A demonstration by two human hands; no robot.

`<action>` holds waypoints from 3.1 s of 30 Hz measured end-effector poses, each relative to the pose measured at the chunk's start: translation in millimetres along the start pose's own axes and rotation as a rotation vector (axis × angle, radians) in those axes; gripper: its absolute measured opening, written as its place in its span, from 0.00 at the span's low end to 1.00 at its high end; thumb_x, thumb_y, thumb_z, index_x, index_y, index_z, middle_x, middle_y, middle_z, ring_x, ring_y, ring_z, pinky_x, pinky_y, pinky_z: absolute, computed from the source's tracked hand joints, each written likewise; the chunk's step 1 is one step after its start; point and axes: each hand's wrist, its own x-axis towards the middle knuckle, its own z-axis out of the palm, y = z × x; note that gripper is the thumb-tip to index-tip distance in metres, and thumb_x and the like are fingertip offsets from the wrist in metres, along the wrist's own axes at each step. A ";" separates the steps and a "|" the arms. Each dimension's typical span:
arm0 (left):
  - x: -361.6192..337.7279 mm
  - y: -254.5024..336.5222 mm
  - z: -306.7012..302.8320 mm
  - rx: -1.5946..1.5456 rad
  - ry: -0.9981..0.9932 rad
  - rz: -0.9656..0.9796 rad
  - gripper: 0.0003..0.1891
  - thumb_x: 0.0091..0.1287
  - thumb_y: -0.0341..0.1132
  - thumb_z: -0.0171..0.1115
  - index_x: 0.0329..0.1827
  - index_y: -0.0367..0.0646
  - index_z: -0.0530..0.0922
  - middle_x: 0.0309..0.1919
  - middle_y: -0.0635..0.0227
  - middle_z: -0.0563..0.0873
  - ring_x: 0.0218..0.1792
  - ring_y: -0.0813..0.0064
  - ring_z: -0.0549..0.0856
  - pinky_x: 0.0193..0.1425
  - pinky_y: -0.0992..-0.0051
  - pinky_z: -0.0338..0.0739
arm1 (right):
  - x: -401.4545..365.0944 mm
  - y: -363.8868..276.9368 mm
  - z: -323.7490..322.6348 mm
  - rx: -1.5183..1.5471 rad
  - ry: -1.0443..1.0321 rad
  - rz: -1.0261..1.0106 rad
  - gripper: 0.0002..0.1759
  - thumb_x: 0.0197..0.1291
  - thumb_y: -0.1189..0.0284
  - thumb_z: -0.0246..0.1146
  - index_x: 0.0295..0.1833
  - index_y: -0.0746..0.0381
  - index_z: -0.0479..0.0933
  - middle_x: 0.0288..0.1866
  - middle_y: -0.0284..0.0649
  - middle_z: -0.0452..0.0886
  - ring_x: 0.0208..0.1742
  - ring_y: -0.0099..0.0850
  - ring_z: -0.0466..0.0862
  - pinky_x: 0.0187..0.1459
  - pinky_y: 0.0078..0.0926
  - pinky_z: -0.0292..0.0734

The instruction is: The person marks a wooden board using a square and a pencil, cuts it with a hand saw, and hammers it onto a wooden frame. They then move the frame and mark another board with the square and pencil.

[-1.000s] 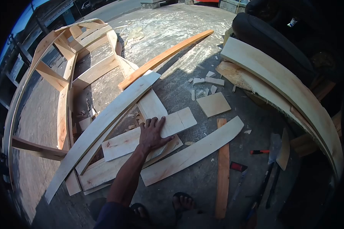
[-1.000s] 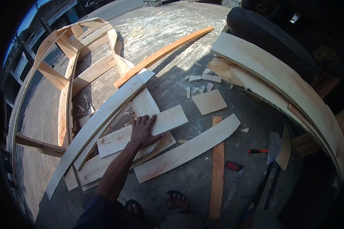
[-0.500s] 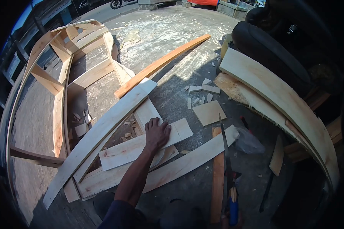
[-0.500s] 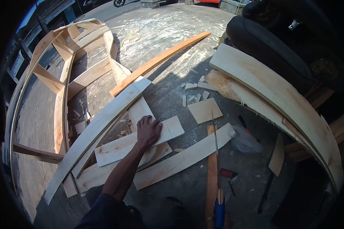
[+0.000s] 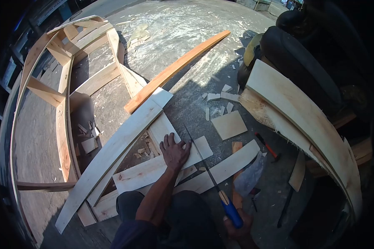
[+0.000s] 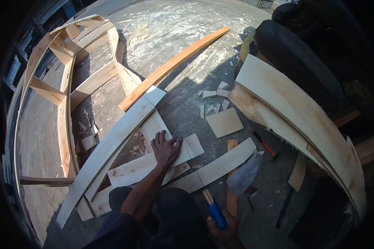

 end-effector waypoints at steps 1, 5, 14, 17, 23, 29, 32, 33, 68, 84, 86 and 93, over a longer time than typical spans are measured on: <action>2.8 0.1 0.2 0.013 0.026 0.009 0.24 0.71 0.60 0.55 0.45 0.54 0.92 0.72 0.52 0.70 0.77 0.50 0.61 0.79 0.46 0.47 | 1.7 1.0 -0.5 0.004 0.003 0.005 0.15 0.51 0.67 0.72 0.27 0.62 0.72 0.17 0.42 0.76 0.18 0.36 0.82 0.24 0.36 0.75; 4.8 2.4 -2.2 0.019 -0.033 -0.013 0.25 0.71 0.60 0.56 0.46 0.52 0.92 0.73 0.51 0.70 0.78 0.51 0.59 0.79 0.47 0.47 | -4.7 5.1 -15.7 -0.058 -0.059 -0.007 0.12 0.51 0.68 0.70 0.29 0.62 0.74 0.19 0.40 0.76 0.18 0.33 0.80 0.24 0.34 0.74; 3.5 4.3 -2.2 0.023 -0.066 -0.027 0.23 0.71 0.58 0.57 0.44 0.52 0.92 0.72 0.50 0.70 0.78 0.51 0.59 0.79 0.46 0.47 | 50.1 -15.9 -1.4 -0.023 -0.149 0.168 0.09 0.50 0.71 0.67 0.31 0.63 0.74 0.19 0.38 0.75 0.19 0.28 0.79 0.23 0.32 0.73; 13.0 3.5 2.6 0.045 0.012 -0.003 0.22 0.72 0.55 0.57 0.39 0.50 0.92 0.67 0.50 0.73 0.76 0.47 0.62 0.77 0.43 0.51 | 15.0 -40.3 -30.3 -0.019 -0.169 0.140 0.09 0.52 0.72 0.66 0.35 0.65 0.76 0.22 0.42 0.78 0.21 0.33 0.82 0.27 0.34 0.76; 7.6 -0.4 14.0 0.060 0.057 0.007 0.17 0.75 0.48 0.54 0.44 0.48 0.89 0.68 0.52 0.72 0.76 0.49 0.62 0.77 0.43 0.51 | 106.4 -34.9 26.4 -0.013 -0.175 0.283 0.14 0.51 0.71 0.68 0.29 0.63 0.68 0.17 0.37 0.69 0.19 0.25 0.73 0.23 0.32 0.69; 11.1 3.4 8.3 0.079 -0.034 -0.044 0.15 0.76 0.47 0.53 0.52 0.51 0.84 0.68 0.52 0.71 0.77 0.50 0.61 0.78 0.43 0.50 | 40.7 -44.8 -19.3 -0.105 -0.222 0.144 0.08 0.51 0.73 0.65 0.32 0.65 0.72 0.21 0.38 0.75 0.21 0.26 0.78 0.26 0.29 0.73; 11.2 3.3 10.0 0.087 -0.072 -0.065 0.17 0.76 0.47 0.53 0.57 0.48 0.80 0.69 0.52 0.70 0.78 0.50 0.60 0.78 0.43 0.49 | 34.3 -52.5 -25.7 -0.121 -0.220 0.169 0.08 0.50 0.74 0.65 0.31 0.65 0.73 0.21 0.39 0.76 0.21 0.26 0.80 0.27 0.29 0.75; 15.9 2.4 14.0 0.087 -0.061 -0.063 0.17 0.76 0.47 0.53 0.57 0.48 0.80 0.69 0.52 0.70 0.78 0.50 0.60 0.78 0.43 0.49 | 44.4 -50.4 -17.6 -0.028 -0.166 0.197 0.10 0.49 0.74 0.67 0.30 0.64 0.72 0.18 0.39 0.74 0.18 0.26 0.78 0.26 0.30 0.75; 18.9 0.1 11.9 0.115 -0.034 -0.119 0.20 0.74 0.46 0.53 0.55 0.37 0.75 0.72 0.48 0.67 0.81 0.52 0.55 0.78 0.47 0.51 | -3.1 -46.3 -57.3 -0.023 -0.267 0.173 0.11 0.54 0.73 0.62 0.41 0.68 0.81 0.25 0.43 0.81 0.22 0.32 0.82 0.28 0.32 0.78; 34.8 0.9 9.0 0.123 -0.036 -0.258 0.18 0.77 0.45 0.49 0.54 0.39 0.75 0.71 0.47 0.66 0.80 0.49 0.55 0.79 0.39 0.47 | 87.4 -20.7 17.2 -0.062 -0.239 0.081 0.08 0.49 0.75 0.65 0.30 0.62 0.71 0.24 0.43 0.82 0.20 0.35 0.84 0.24 0.31 0.78; 45.1 -2.3 8.9 0.112 -0.007 -0.265 0.18 0.78 0.44 0.47 0.55 0.38 0.75 0.71 0.46 0.65 0.80 0.48 0.56 0.79 0.39 0.47 | 160.6 -13.3 62.6 -0.047 -0.258 0.131 0.10 0.51 0.73 0.67 0.31 0.63 0.71 0.20 0.41 0.77 0.20 0.30 0.82 0.25 0.31 0.75; 44.5 -6.5 10.6 0.138 -0.016 -0.313 0.17 0.77 0.43 0.47 0.55 0.37 0.74 0.73 0.45 0.64 0.81 0.48 0.55 0.79 0.40 0.46 | 70.5 -60.2 -46.3 -0.032 -0.350 0.169 0.09 0.51 0.73 0.65 0.37 0.67 0.77 0.21 0.42 0.78 0.21 0.31 0.84 0.27 0.31 0.79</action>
